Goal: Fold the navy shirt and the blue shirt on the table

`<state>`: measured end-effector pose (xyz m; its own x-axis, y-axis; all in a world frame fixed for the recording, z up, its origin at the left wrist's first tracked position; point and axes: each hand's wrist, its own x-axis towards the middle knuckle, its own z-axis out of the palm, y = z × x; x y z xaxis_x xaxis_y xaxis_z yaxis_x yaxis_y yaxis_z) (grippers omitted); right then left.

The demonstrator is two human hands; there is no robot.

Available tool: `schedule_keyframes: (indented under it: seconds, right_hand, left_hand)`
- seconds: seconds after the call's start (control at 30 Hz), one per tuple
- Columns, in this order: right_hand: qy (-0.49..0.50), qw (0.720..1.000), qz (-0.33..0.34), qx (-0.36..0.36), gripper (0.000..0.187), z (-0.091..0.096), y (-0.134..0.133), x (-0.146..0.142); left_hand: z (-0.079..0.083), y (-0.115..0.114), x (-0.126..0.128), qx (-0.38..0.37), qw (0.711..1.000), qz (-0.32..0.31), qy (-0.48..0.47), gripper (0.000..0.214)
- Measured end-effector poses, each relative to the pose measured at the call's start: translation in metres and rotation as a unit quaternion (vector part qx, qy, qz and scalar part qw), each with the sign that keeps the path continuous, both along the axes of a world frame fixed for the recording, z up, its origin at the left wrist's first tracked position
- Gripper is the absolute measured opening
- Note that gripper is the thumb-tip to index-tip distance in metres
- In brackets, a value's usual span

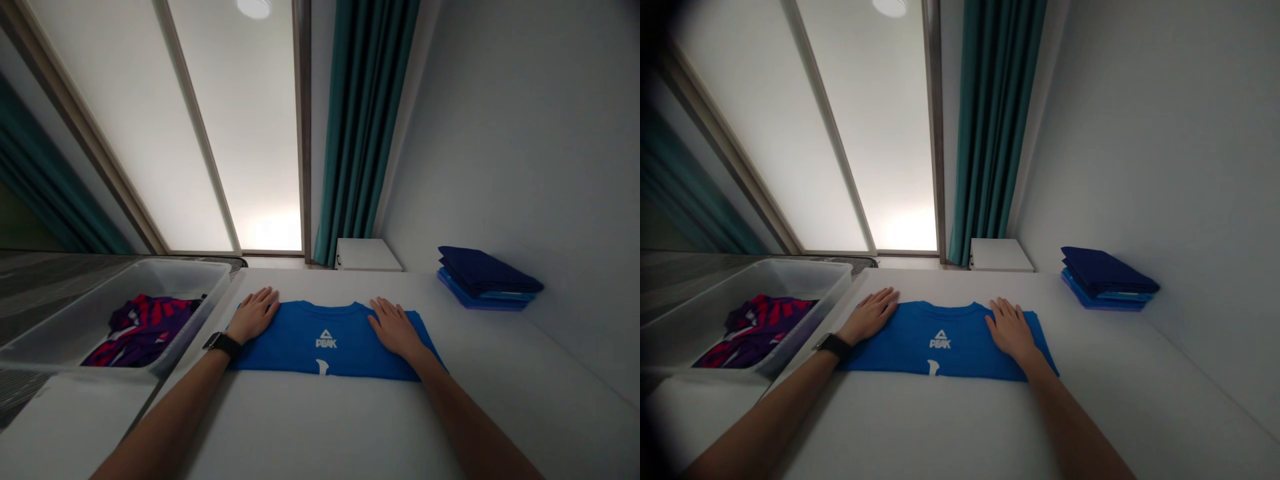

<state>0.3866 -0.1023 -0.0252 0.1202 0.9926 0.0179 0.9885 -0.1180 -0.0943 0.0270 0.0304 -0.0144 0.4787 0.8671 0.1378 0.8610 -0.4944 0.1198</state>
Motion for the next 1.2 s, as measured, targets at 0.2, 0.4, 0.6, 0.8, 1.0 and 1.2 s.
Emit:
schedule_keyframes:
  seconds: [0.2, 0.4, 0.6, 0.8, 1.0, 1.2]
  right_hand:
    - [0.012, 1.000, 0.009, -0.005, 0.061, 0.001, 0.003, 0.002]
    - [0.007, 1.000, 0.006, -0.008, 0.062, 0.002, 0.003, 0.001]
    - [0.010, 1.000, 0.006, -0.007, 0.062, 0.002, 0.002, 0.001]
    - [0.020, 1.000, 0.007, -0.014, 0.061, 0.005, 0.002, 0.001]
    - [0.029, 0.999, 0.002, -0.018, 0.061, 0.007, 0.002, 0.000]
    - [0.037, 0.999, 0.003, -0.006, 0.060, 0.007, 0.003, -0.002]
  left_hand:
    - [-0.004, 0.008, -0.021, -0.030, 0.999, 0.019, -0.010, 0.050]
    - [0.002, 0.003, -0.017, -0.011, 0.999, 0.032, 0.000, 0.049]
    - [0.014, -0.013, 0.000, 0.033, 0.999, 0.010, -0.004, 0.047]
    - [0.023, -0.041, 0.044, 0.033, 0.994, -0.097, -0.025, 0.052]
    - [0.024, -0.068, 0.099, 0.009, 0.968, -0.246, -0.046, 0.053]
    - [0.013, -0.083, 0.122, -0.003, 0.953, -0.301, -0.048, 0.051]
